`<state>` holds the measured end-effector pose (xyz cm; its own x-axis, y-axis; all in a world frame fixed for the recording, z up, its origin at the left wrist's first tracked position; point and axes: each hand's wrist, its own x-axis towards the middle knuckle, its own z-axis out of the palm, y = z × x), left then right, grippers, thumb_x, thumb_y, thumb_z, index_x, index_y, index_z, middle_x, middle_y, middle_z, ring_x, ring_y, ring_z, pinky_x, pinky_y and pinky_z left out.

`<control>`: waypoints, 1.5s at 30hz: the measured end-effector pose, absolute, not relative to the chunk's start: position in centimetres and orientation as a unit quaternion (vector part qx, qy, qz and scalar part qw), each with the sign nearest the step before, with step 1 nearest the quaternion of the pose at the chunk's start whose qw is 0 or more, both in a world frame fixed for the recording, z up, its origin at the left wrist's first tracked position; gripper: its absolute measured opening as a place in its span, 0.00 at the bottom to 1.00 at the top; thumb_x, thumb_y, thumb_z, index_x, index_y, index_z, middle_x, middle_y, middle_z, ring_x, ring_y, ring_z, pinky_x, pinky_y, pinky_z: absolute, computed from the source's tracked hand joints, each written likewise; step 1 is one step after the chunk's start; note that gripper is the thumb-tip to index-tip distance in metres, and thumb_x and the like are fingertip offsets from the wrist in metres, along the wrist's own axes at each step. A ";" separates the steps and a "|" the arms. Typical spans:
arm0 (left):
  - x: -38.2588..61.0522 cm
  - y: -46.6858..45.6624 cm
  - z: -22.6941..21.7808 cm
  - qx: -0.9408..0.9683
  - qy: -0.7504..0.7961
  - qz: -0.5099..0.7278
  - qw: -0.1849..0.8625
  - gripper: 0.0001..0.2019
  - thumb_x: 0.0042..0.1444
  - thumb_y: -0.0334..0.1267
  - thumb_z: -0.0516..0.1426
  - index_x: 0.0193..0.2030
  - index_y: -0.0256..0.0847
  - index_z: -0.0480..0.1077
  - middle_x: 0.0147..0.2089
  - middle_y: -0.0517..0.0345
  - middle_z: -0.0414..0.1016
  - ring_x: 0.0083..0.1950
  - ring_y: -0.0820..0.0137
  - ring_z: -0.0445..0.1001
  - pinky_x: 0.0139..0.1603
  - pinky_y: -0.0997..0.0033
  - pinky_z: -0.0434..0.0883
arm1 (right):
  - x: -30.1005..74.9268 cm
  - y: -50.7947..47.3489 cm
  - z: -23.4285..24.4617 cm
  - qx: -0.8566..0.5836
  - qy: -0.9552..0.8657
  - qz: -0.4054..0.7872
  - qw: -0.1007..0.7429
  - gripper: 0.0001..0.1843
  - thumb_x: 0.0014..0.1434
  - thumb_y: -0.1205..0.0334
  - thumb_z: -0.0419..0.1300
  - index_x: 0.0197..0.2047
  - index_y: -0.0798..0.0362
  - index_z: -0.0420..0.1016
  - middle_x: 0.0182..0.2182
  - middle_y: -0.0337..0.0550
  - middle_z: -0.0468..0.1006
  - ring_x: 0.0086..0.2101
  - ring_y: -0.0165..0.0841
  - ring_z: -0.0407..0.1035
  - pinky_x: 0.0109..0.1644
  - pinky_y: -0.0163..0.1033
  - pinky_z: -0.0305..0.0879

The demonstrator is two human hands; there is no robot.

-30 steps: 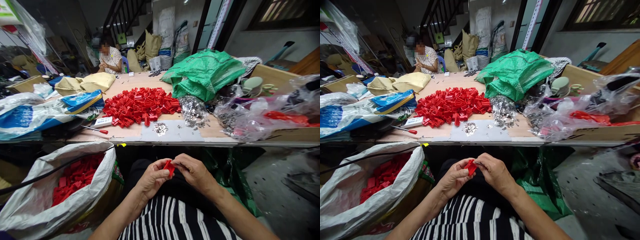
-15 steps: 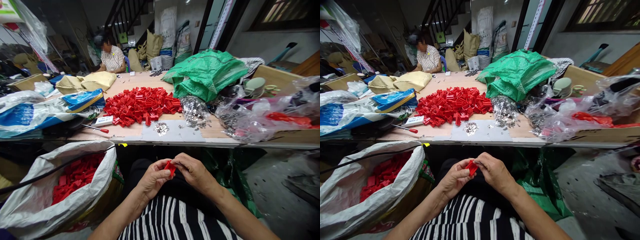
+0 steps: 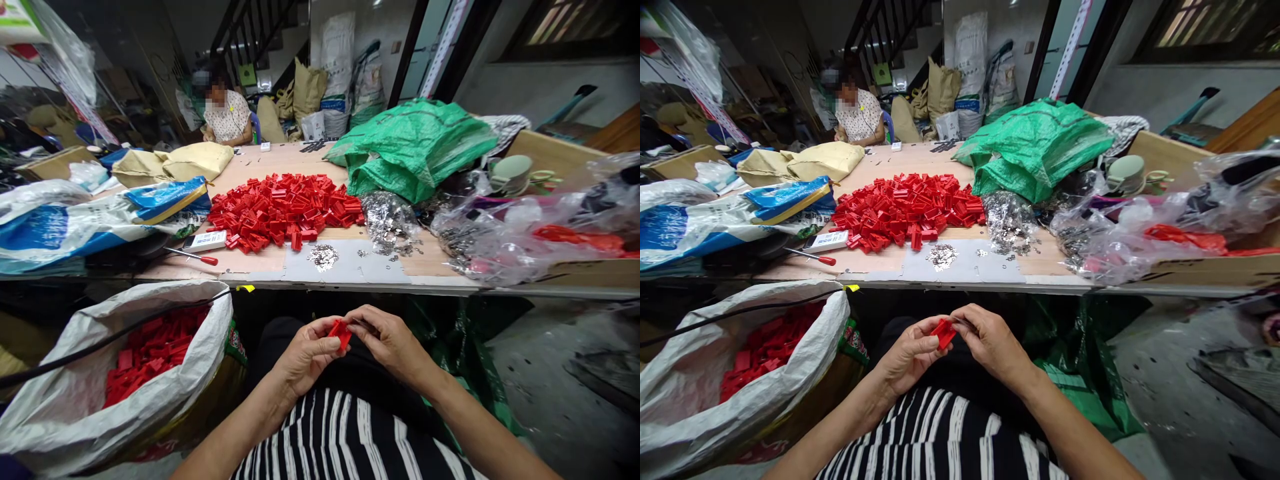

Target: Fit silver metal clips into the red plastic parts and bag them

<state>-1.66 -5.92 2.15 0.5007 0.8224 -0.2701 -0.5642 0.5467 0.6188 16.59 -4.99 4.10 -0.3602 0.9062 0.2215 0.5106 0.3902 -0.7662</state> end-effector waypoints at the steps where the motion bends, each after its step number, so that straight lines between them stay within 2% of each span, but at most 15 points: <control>1: -1.7 -5.9 2.2 0.233 0.279 0.416 0.833 0.19 0.43 0.29 0.68 0.44 0.35 0.77 0.41 0.52 0.76 0.35 0.75 0.73 0.40 0.75 0.67 | 16.6 -5.0 4.1 -0.469 -0.762 0.306 0.326 0.06 0.64 0.66 0.54 0.38 0.51 0.73 0.34 0.42 0.76 0.34 0.32 0.71 0.40 0.36 0.67; 14: -1.5 -5.9 2.0 0.216 0.284 0.436 0.826 0.19 0.41 0.29 0.69 0.44 0.35 0.77 0.42 0.53 0.76 0.35 0.75 0.74 0.39 0.76 0.69 | 16.8 -4.5 3.4 -0.469 -0.734 0.362 0.332 0.07 0.64 0.61 0.55 0.37 0.50 0.74 0.34 0.41 0.77 0.35 0.33 0.71 0.41 0.37 0.65; 18: -1.6 -6.0 1.9 0.214 0.299 0.449 0.814 0.20 0.41 0.29 0.69 0.44 0.37 0.77 0.42 0.54 0.77 0.35 0.74 0.74 0.39 0.76 0.70 | 16.6 -4.5 3.5 -0.468 -0.706 0.415 0.333 0.09 0.63 0.58 0.55 0.36 0.51 0.74 0.34 0.42 0.76 0.36 0.34 0.70 0.41 0.37 0.64; 21: -1.7 -6.1 1.9 0.242 0.312 0.454 0.799 0.21 0.41 0.30 0.69 0.45 0.39 0.76 0.43 0.54 0.77 0.35 0.73 0.75 0.38 0.75 0.71 | 16.6 -4.3 3.4 -0.474 -0.662 0.473 0.337 0.10 0.62 0.55 0.57 0.36 0.52 0.72 0.32 0.40 0.74 0.34 0.33 0.68 0.38 0.37 0.63; 24: -1.6 -6.2 2.0 0.303 0.321 0.457 0.772 0.20 0.45 0.33 0.67 0.47 0.38 0.75 0.43 0.52 0.77 0.37 0.72 0.75 0.40 0.73 0.71 | 16.7 -4.1 3.2 -0.479 -0.627 0.506 0.349 0.11 0.58 0.53 0.61 0.34 0.52 0.68 0.29 0.37 0.69 0.31 0.31 0.63 0.35 0.36 0.61; 27: -1.7 -6.3 2.0 0.397 0.338 0.464 0.716 0.18 0.51 0.38 0.64 0.50 0.40 0.74 0.50 0.49 0.75 0.43 0.66 0.76 0.43 0.68 0.73 | 16.7 -3.9 3.0 -0.469 -0.609 0.529 0.361 0.14 0.55 0.51 0.63 0.32 0.51 0.65 0.28 0.35 0.65 0.30 0.30 0.59 0.35 0.36 0.59; 30: -1.9 -6.3 2.0 0.523 0.364 0.488 0.597 0.17 0.53 0.40 0.62 0.51 0.43 0.74 0.56 0.48 0.70 0.52 0.60 0.73 0.46 0.64 0.74 | 16.6 -3.8 3.2 -0.462 -0.592 0.546 0.372 0.17 0.53 0.48 0.64 0.33 0.50 0.64 0.29 0.34 0.63 0.31 0.30 0.58 0.36 0.36 0.59; 34: -2.1 -6.1 1.9 0.673 0.380 0.499 0.393 0.18 0.53 0.35 0.63 0.51 0.44 0.72 0.46 0.51 0.76 0.48 0.64 0.74 0.48 0.64 0.74 | 16.3 -3.7 3.5 -0.448 -0.582 0.567 0.373 0.18 0.53 0.46 0.64 0.33 0.50 0.63 0.29 0.34 0.61 0.32 0.30 0.57 0.37 0.36 0.58; 36: -2.1 -6.1 1.8 0.711 0.366 0.502 0.330 0.17 0.55 0.31 0.61 0.52 0.44 0.71 0.46 0.52 0.77 0.47 0.65 0.75 0.49 0.64 0.74 | 16.2 -3.7 3.5 -0.433 -0.580 0.585 0.365 0.19 0.53 0.46 0.63 0.33 0.50 0.63 0.29 0.34 0.61 0.32 0.30 0.56 0.37 0.36 0.58; 41: -2.0 -6.3 2.2 0.740 0.344 0.476 0.327 0.18 0.59 0.29 0.56 0.55 0.45 0.70 0.50 0.49 0.77 0.51 0.64 0.75 0.51 0.64 0.73 | 16.1 -3.5 3.5 -0.408 -0.575 0.614 0.356 0.21 0.53 0.45 0.64 0.32 0.51 0.61 0.28 0.33 0.60 0.30 0.28 0.53 0.33 0.34 0.55; 45: -1.9 -6.0 2.5 0.712 0.371 0.472 0.365 0.17 0.58 0.30 0.57 0.53 0.46 0.72 0.49 0.50 0.78 0.50 0.63 0.75 0.52 0.64 0.72 | 16.1 -3.0 3.7 -0.400 -0.554 0.636 0.359 0.21 0.53 0.45 0.64 0.33 0.51 0.61 0.28 0.33 0.60 0.27 0.27 0.52 0.29 0.33 0.51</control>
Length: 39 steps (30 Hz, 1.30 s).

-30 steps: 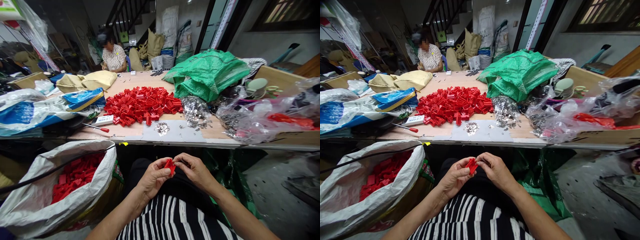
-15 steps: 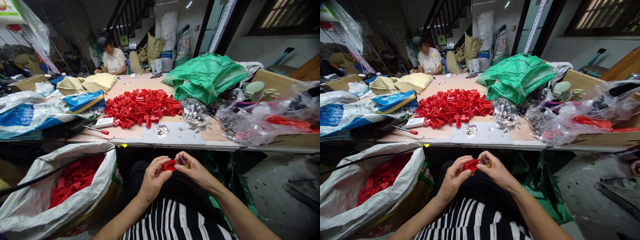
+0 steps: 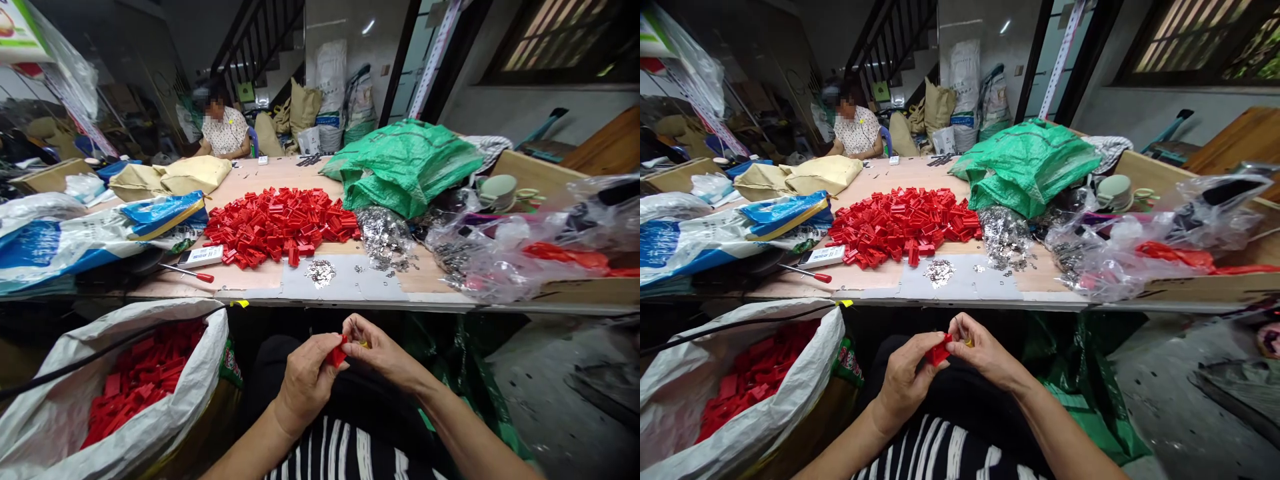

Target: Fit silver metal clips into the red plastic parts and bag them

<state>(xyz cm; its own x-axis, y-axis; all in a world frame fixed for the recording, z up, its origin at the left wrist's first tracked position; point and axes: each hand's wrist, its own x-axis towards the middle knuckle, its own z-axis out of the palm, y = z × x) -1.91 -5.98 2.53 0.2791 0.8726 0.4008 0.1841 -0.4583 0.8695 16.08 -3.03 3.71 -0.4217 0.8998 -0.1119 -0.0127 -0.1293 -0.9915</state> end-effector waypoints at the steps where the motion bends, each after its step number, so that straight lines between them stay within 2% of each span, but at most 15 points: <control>1: -1.9 -5.8 2.6 0.702 0.380 0.476 0.370 0.16 0.57 0.31 0.58 0.53 0.47 0.73 0.48 0.51 0.79 0.49 0.63 0.76 0.52 0.64 0.71 | 16.1 -2.9 3.8 -0.400 -0.547 0.644 0.357 0.21 0.53 0.45 0.64 0.34 0.51 0.61 0.28 0.33 0.61 0.27 0.26 0.52 0.28 0.32 0.50; 7: -1.9 -4.2 2.5 0.642 0.441 0.491 0.391 0.14 0.56 0.36 0.61 0.50 0.46 0.73 0.47 0.53 0.78 0.46 0.63 0.76 0.49 0.67 0.71 | 16.4 -1.4 3.5 -0.404 -0.517 0.676 0.335 0.21 0.56 0.45 0.62 0.43 0.50 0.62 0.26 0.30 0.60 0.22 0.23 0.48 0.24 0.31 0.43; 10: -2.0 -3.5 2.5 0.639 0.456 0.492 0.377 0.14 0.55 0.37 0.61 0.49 0.47 0.73 0.46 0.54 0.79 0.46 0.63 0.75 0.50 0.66 0.70 | 16.6 -0.5 3.1 -0.401 -0.520 0.677 0.333 0.19 0.59 0.45 0.58 0.43 0.50 0.63 0.25 0.30 0.59 0.22 0.24 0.49 0.24 0.32 0.45; 13: -1.9 -2.8 2.6 0.648 0.459 0.486 0.365 0.13 0.55 0.37 0.62 0.48 0.47 0.74 0.45 0.54 0.79 0.46 0.62 0.74 0.50 0.64 0.69 | 16.6 0.3 2.8 -0.415 -0.540 0.657 0.323 0.18 0.58 0.46 0.60 0.41 0.51 0.64 0.30 0.34 0.65 0.26 0.25 0.55 0.27 0.32 0.50; 16: -1.6 -2.2 2.5 0.648 0.461 0.479 0.371 0.13 0.54 0.37 0.62 0.48 0.47 0.75 0.45 0.53 0.79 0.46 0.61 0.74 0.50 0.62 0.69 | 16.5 1.1 3.0 -0.418 -0.554 0.642 0.325 0.18 0.55 0.48 0.63 0.38 0.52 0.65 0.34 0.38 0.67 0.34 0.30 0.62 0.35 0.34 0.58; 18: -1.5 -1.8 2.4 0.647 0.458 0.477 0.379 0.13 0.54 0.36 0.62 0.47 0.48 0.75 0.45 0.54 0.80 0.46 0.61 0.75 0.55 0.59 0.67 | 16.4 1.4 3.2 -0.415 -0.561 0.640 0.322 0.18 0.55 0.48 0.63 0.37 0.52 0.65 0.34 0.38 0.68 0.36 0.32 0.63 0.40 0.36 0.60; 21: -1.3 -1.4 2.2 0.641 0.445 0.486 0.394 0.14 0.52 0.35 0.63 0.46 0.50 0.76 0.44 0.56 0.81 0.45 0.61 0.76 0.63 0.54 0.59 | 16.6 1.6 3.6 -0.412 -0.558 0.655 0.299 0.17 0.56 0.47 0.62 0.37 0.52 0.65 0.34 0.38 0.67 0.33 0.30 0.61 0.35 0.34 0.58; 25: -1.1 -1.2 2.2 0.634 0.429 0.486 0.421 0.16 0.51 0.33 0.64 0.47 0.50 0.77 0.42 0.56 0.82 0.44 0.61 0.77 0.65 0.53 0.57 | 17.2 1.6 3.3 -0.400 -0.535 0.695 0.265 0.20 0.56 0.44 0.60 0.41 0.51 0.64 0.33 0.37 0.65 0.27 0.27 0.55 0.26 0.31 0.49; 30: -1.0 -0.8 2.0 0.648 0.425 0.471 0.421 0.17 0.50 0.32 0.64 0.47 0.52 0.77 0.42 0.55 0.81 0.45 0.60 0.76 0.67 0.52 0.51 | 17.7 1.8 2.5 -0.399 -0.515 0.707 0.274 0.21 0.55 0.44 0.61 0.42 0.51 0.65 0.34 0.38 0.66 0.30 0.29 0.58 0.29 0.32 0.51; 35: -1.0 -0.2 1.5 0.678 0.430 0.459 0.381 0.20 0.50 0.30 0.64 0.49 0.55 0.76 0.44 0.57 0.81 0.49 0.60 0.75 0.67 0.53 0.49 | 17.9 2.4 2.2 -0.376 -0.496 0.722 0.300 0.19 0.55 0.48 0.63 0.43 0.51 0.66 0.37 0.40 0.67 0.37 0.32 0.61 0.38 0.34 0.57; 39: -1.0 0.5 1.3 0.665 0.412 0.469 0.410 0.19 0.50 0.31 0.64 0.48 0.54 0.76 0.44 0.56 0.81 0.51 0.59 0.74 0.68 0.52 0.47 | 18.0 2.7 2.0 -0.364 -0.451 0.761 0.292 0.21 0.53 0.49 0.65 0.45 0.50 0.66 0.35 0.38 0.67 0.31 0.28 0.58 0.29 0.31 0.51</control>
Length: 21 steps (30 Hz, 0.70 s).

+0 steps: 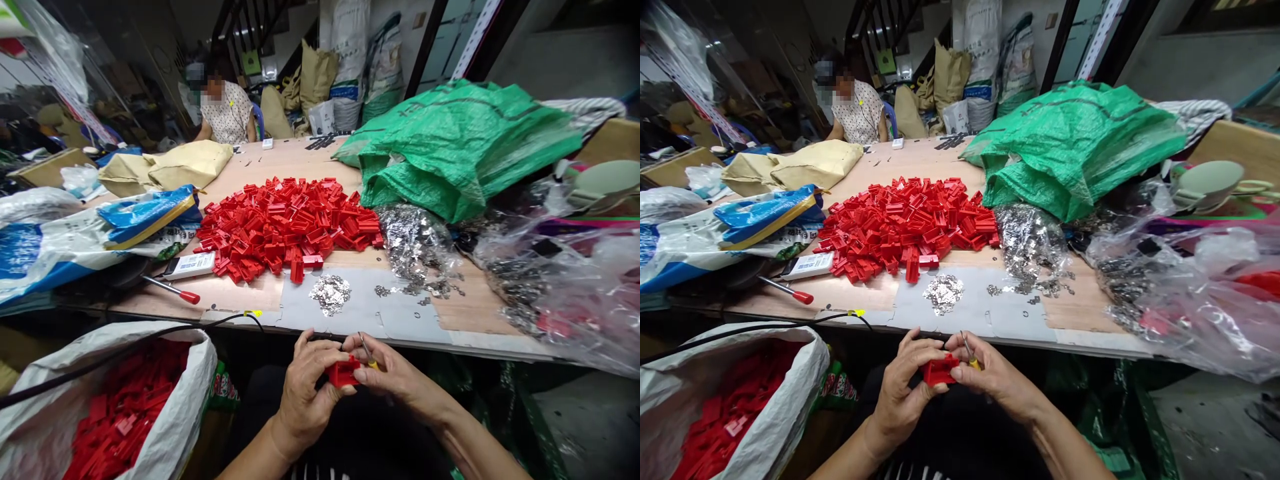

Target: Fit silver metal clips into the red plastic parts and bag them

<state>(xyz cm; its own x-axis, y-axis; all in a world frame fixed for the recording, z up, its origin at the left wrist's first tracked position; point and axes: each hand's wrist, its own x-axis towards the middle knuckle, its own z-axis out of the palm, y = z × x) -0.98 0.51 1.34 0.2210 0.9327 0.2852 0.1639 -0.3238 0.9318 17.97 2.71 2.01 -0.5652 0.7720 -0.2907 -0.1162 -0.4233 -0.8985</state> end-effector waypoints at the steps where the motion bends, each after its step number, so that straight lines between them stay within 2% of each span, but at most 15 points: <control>1: -1.0 0.7 1.3 0.657 0.404 0.473 0.425 0.18 0.50 0.32 0.64 0.48 0.53 0.76 0.44 0.56 0.81 0.52 0.59 0.74 0.68 0.52 0.48 | 18.0 2.8 2.0 -0.359 -0.440 0.771 0.290 0.22 0.52 0.49 0.66 0.45 0.50 0.67 0.34 0.37 0.66 0.28 0.27 0.56 0.27 0.31 0.48; 5: -0.8 1.2 0.7 0.610 0.401 0.492 0.474 0.14 0.51 0.36 0.64 0.46 0.48 0.77 0.47 0.53 0.80 0.54 0.57 0.73 0.65 0.54 0.56 | 18.0 3.4 2.1 -0.352 -0.440 0.776 0.285 0.22 0.51 0.47 0.66 0.43 0.50 0.66 0.30 0.34 0.65 0.24 0.24 0.51 0.24 0.31 0.44; 8: -0.6 1.3 0.1 0.552 0.434 0.492 0.515 0.13 0.54 0.37 0.62 0.47 0.46 0.75 0.49 0.53 0.78 0.52 0.59 0.74 0.57 0.60 0.66 | 18.4 4.4 2.4 -0.387 -0.490 0.731 0.274 0.23 0.54 0.46 0.63 0.48 0.48 0.65 0.35 0.39 0.72 0.26 0.26 0.58 0.27 0.32 0.53; 11: -0.6 1.4 -0.3 0.502 0.470 0.496 0.531 0.13 0.55 0.38 0.61 0.48 0.44 0.73 0.47 0.53 0.78 0.49 0.61 0.75 0.53 0.65 0.68 | 19.4 5.9 2.3 -0.475 -0.576 0.595 0.297 0.21 0.58 0.48 0.59 0.50 0.49 0.66 0.41 0.45 0.75 0.34 0.33 0.67 0.34 0.37 0.62; 15: -1.1 1.8 -0.4 0.460 0.508 0.516 0.514 0.14 0.55 0.40 0.62 0.48 0.42 0.72 0.45 0.54 0.78 0.47 0.63 0.75 0.51 0.68 0.69 | 20.0 7.6 1.9 -0.554 -0.697 0.371 0.265 0.09 0.62 0.56 0.55 0.43 0.48 0.71 0.38 0.43 0.77 0.37 0.37 0.70 0.42 0.42 0.63; 17: -1.4 2.0 -0.5 0.452 0.517 0.522 0.505 0.14 0.55 0.40 0.61 0.48 0.42 0.71 0.45 0.54 0.78 0.47 0.64 0.75 0.51 0.68 0.68 | 19.7 8.1 1.5 -0.548 -0.737 0.315 0.241 0.07 0.63 0.60 0.54 0.42 0.48 0.71 0.39 0.43 0.78 0.38 0.38 0.71 0.43 0.43 0.64; 21: -1.8 2.2 -0.5 0.451 0.523 0.530 0.492 0.14 0.56 0.40 0.61 0.49 0.42 0.71 0.46 0.54 0.77 0.48 0.64 0.75 0.52 0.68 0.68 | 18.4 8.8 0.8 -0.523 -0.785 0.252 0.217 0.09 0.64 0.63 0.52 0.44 0.48 0.71 0.41 0.44 0.77 0.40 0.38 0.72 0.44 0.43 0.67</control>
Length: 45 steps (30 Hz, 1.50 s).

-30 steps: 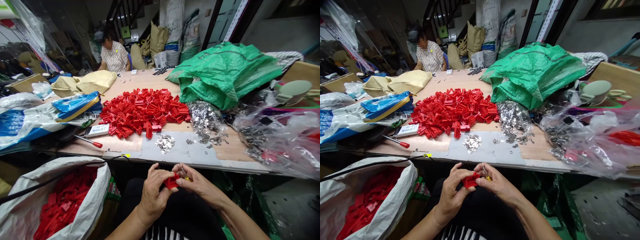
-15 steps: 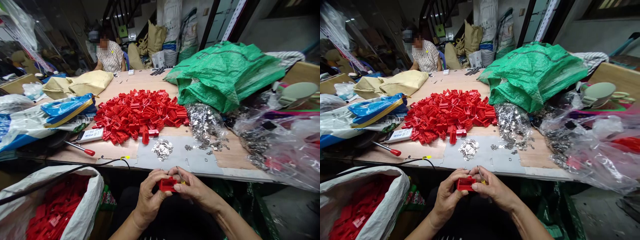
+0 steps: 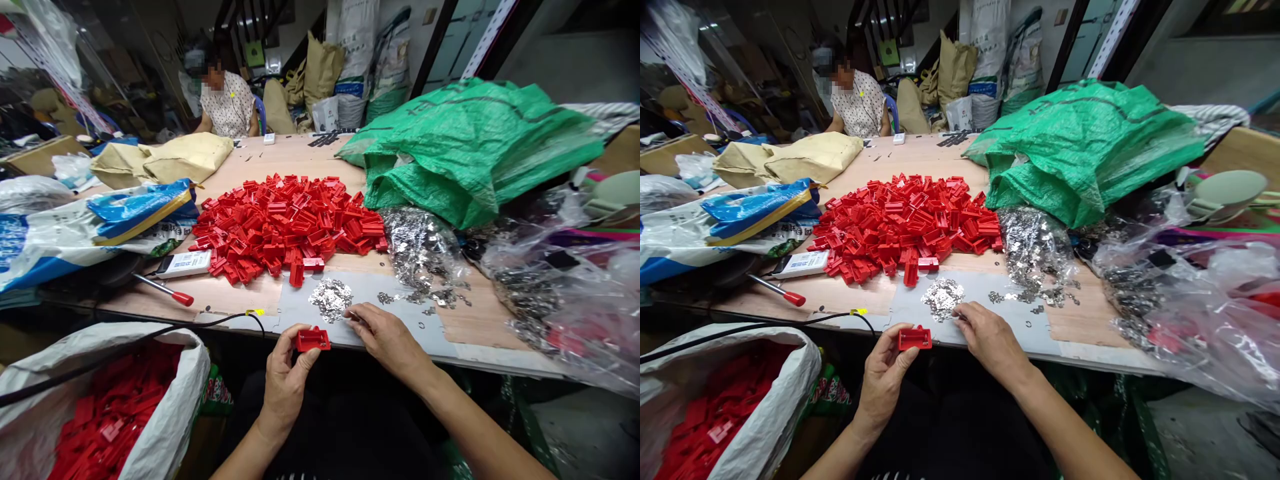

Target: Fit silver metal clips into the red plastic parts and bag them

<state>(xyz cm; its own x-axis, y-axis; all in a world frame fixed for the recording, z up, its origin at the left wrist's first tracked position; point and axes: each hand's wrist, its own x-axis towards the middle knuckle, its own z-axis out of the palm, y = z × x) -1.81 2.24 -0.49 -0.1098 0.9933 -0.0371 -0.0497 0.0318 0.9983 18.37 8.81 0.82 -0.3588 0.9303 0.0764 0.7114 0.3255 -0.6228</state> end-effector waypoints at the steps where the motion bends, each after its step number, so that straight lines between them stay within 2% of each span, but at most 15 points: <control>1: -1.9 2.3 -0.5 0.451 0.523 0.531 0.491 0.14 0.56 0.40 0.61 0.49 0.41 0.70 0.46 0.54 0.77 0.48 0.64 0.75 0.52 0.68 0.68 | 18.0 9.0 0.6 -0.519 -0.792 0.237 0.215 0.09 0.64 0.64 0.52 0.45 0.48 0.71 0.41 0.44 0.77 0.40 0.38 0.72 0.44 0.43 0.67; 4: -2.0 2.2 -0.5 0.452 0.521 0.531 0.492 0.15 0.56 0.40 0.61 0.49 0.41 0.70 0.46 0.54 0.77 0.48 0.64 0.75 0.51 0.68 0.68 | 17.2 9.5 0.2 -0.510 -0.810 0.202 0.207 0.10 0.63 0.66 0.52 0.46 0.48 0.70 0.42 0.44 0.76 0.41 0.37 0.72 0.45 0.42 0.68; 13: -2.1 2.0 -1.0 0.467 0.517 0.527 0.487 0.14 0.57 0.41 0.59 0.50 0.42 0.69 0.46 0.55 0.76 0.48 0.66 0.75 0.52 0.69 0.68 | 16.4 9.9 0.2 -0.517 -0.820 0.178 0.171 0.06 0.62 0.68 0.53 0.37 0.50 0.70 0.36 0.41 0.74 0.36 0.33 0.71 0.42 0.37 0.68; 18: -2.0 2.0 -1.1 0.467 0.515 0.526 0.491 0.14 0.57 0.41 0.59 0.50 0.42 0.68 0.46 0.55 0.76 0.48 0.67 0.75 0.51 0.69 0.68 | 17.1 10.2 0.4 -0.527 -0.807 0.177 0.198 0.07 0.62 0.68 0.53 0.41 0.49 0.70 0.37 0.42 0.75 0.37 0.35 0.72 0.42 0.39 0.68; 23: -1.8 2.0 -1.2 0.463 0.514 0.523 0.498 0.14 0.57 0.41 0.60 0.50 0.42 0.68 0.46 0.55 0.77 0.47 0.67 0.74 0.51 0.69 0.68 | 17.6 10.5 -0.1 -0.523 -0.816 0.155 0.192 0.08 0.62 0.67 0.54 0.44 0.48 0.70 0.39 0.42 0.76 0.37 0.35 0.73 0.43 0.39 0.69; 29: -1.7 1.9 -1.0 0.453 0.516 0.529 0.499 0.15 0.56 0.41 0.60 0.49 0.41 0.70 0.45 0.55 0.77 0.46 0.67 0.75 0.51 0.70 0.69 | 17.2 10.6 -0.2 -0.524 -0.817 0.150 0.188 0.05 0.62 0.66 0.55 0.38 0.48 0.71 0.36 0.40 0.75 0.35 0.33 0.72 0.40 0.37 0.67; 33: -1.7 2.1 -0.6 0.416 0.506 0.546 0.522 0.15 0.54 0.40 0.62 0.49 0.41 0.71 0.44 0.56 0.78 0.45 0.68 0.75 0.50 0.71 0.71 | 17.6 10.5 -0.1 -0.521 -0.807 0.172 0.218 0.04 0.61 0.67 0.54 0.38 0.49 0.68 0.34 0.41 0.75 0.33 0.34 0.70 0.37 0.38 0.66; 38: -1.6 2.6 -0.4 0.355 0.466 0.566 0.580 0.20 0.56 0.40 0.61 0.55 0.44 0.69 0.47 0.56 0.77 0.48 0.68 0.76 0.53 0.68 0.71 | 18.0 10.1 0.6 -0.499 -0.790 0.221 0.278 0.07 0.61 0.68 0.51 0.38 0.49 0.68 0.35 0.42 0.75 0.35 0.35 0.70 0.39 0.38 0.65; 41: -1.5 3.1 -0.3 0.335 0.437 0.575 0.605 0.21 0.57 0.40 0.60 0.58 0.46 0.67 0.46 0.58 0.77 0.47 0.68 0.76 0.52 0.66 0.73 | 17.6 9.6 1.6 -0.484 -0.774 0.264 0.310 0.06 0.63 0.66 0.52 0.36 0.50 0.70 0.34 0.41 0.75 0.35 0.33 0.70 0.39 0.37 0.64; 45: -1.2 3.6 0.1 0.345 0.426 0.573 0.609 0.22 0.57 0.40 0.60 0.59 0.48 0.67 0.49 0.57 0.76 0.47 0.68 0.75 0.50 0.69 0.73 | 16.4 8.6 2.9 -0.471 -0.739 0.350 0.332 0.07 0.64 0.61 0.53 0.35 0.50 0.70 0.28 0.38 0.73 0.29 0.30 0.66 0.34 0.34 0.62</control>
